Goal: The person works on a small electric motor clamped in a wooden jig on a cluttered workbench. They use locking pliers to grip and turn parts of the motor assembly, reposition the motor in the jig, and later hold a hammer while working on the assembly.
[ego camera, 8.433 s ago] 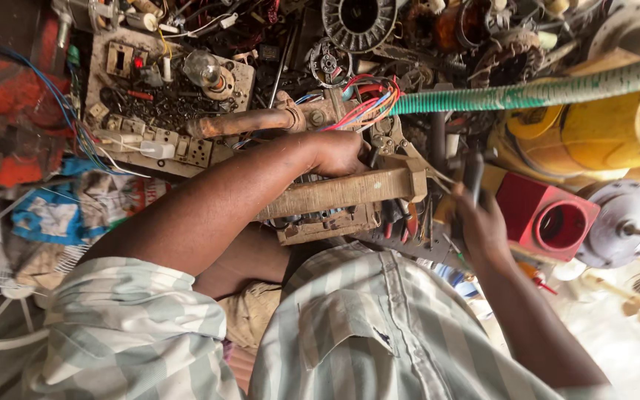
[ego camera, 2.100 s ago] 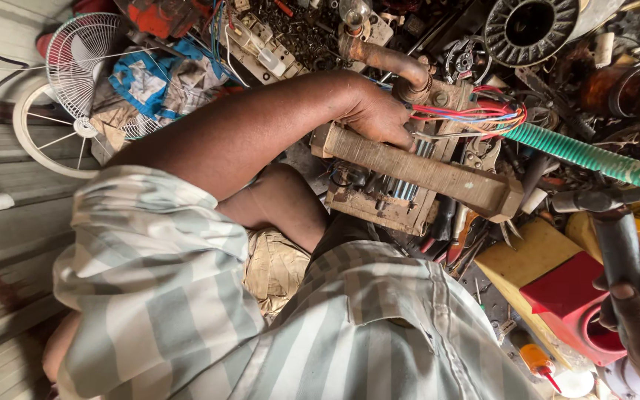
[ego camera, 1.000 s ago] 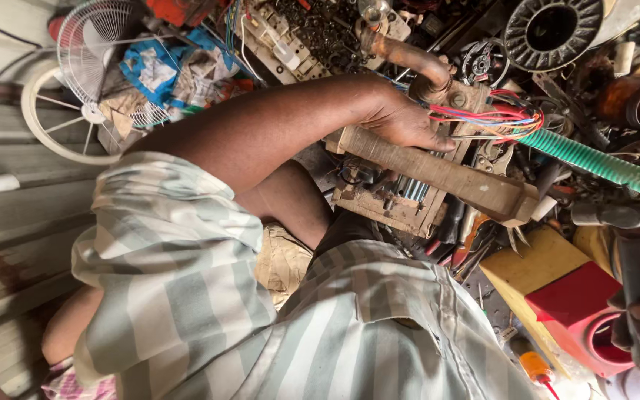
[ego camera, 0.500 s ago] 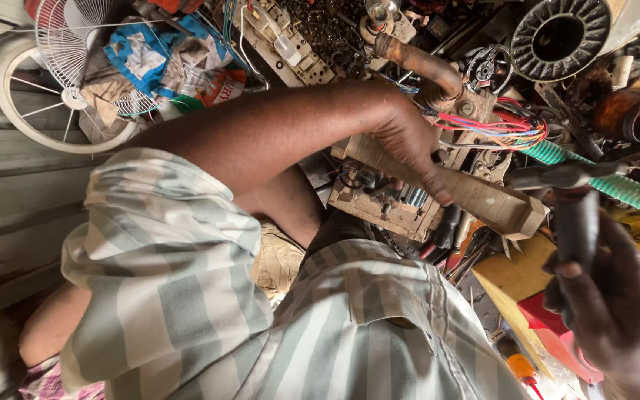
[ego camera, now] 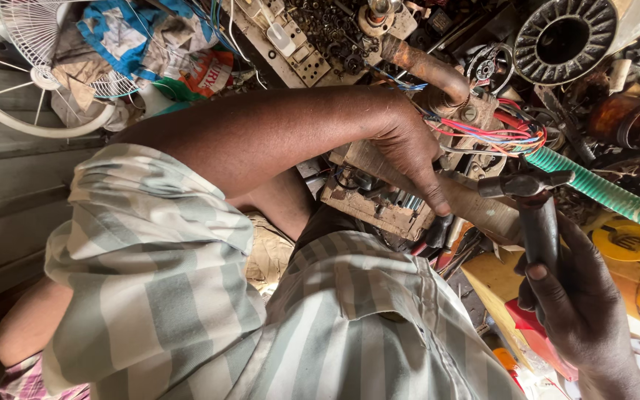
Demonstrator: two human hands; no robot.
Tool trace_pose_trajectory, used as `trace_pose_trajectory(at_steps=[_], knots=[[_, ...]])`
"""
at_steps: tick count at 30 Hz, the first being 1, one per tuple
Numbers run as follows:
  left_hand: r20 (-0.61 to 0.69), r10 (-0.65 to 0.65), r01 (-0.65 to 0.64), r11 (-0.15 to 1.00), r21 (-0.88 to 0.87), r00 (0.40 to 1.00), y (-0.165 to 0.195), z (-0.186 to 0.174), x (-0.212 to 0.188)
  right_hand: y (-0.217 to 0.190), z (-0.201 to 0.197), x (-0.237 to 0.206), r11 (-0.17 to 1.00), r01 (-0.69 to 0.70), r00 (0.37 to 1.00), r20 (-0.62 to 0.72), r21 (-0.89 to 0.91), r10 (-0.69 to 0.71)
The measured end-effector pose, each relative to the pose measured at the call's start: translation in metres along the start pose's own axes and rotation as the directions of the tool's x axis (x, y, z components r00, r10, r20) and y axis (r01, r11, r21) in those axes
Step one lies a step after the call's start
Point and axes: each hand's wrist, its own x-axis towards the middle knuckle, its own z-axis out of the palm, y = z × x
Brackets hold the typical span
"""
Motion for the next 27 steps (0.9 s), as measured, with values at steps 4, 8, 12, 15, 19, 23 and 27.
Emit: trace_pose_trajectory(at_steps=[4,8,12,15,19,23,27], knots=[[0.023,0.008,-0.008,1.0,-0.007,1.0,0.003,-0.002,-0.001,0.004,-0.001,0.002,0.998,0.039,0.998,0.04,0.044,-0.04],[0.027,-0.006,0.006,1.0,0.001,1.0,0.004,-0.004,-0.002,0.003,-0.001,0.006,0.999,0.037,0.998,0.048,0.015,-0.037],[0.047,-0.05,0.047,0.997,0.066,0.998,0.004,-0.005,0.0,-0.014,-0.001,0.009,1.0,0.004,0.999,0.036,-0.007,-0.004],[0.055,-0.058,0.055,0.997,0.052,0.997,0.004,-0.003,0.004,-0.028,0.003,0.013,0.994,-0.026,0.999,0.021,-0.105,0.029],[0.011,-0.031,0.029,0.988,0.152,0.999,0.002,-0.003,0.007,-0.039,0.013,0.023,0.954,-0.136,0.99,-0.013,-0.267,0.138],[0.008,-0.032,0.03,0.98,0.199,0.999,0.001,-0.005,0.008,-0.039,0.025,0.023,0.997,-0.01,0.999,0.049,-0.083,0.014],[0.013,0.004,-0.005,0.996,0.089,1.0,0.002,-0.003,0.006,-0.036,0.037,0.015,0.995,0.08,0.991,0.116,-0.066,-0.072]])
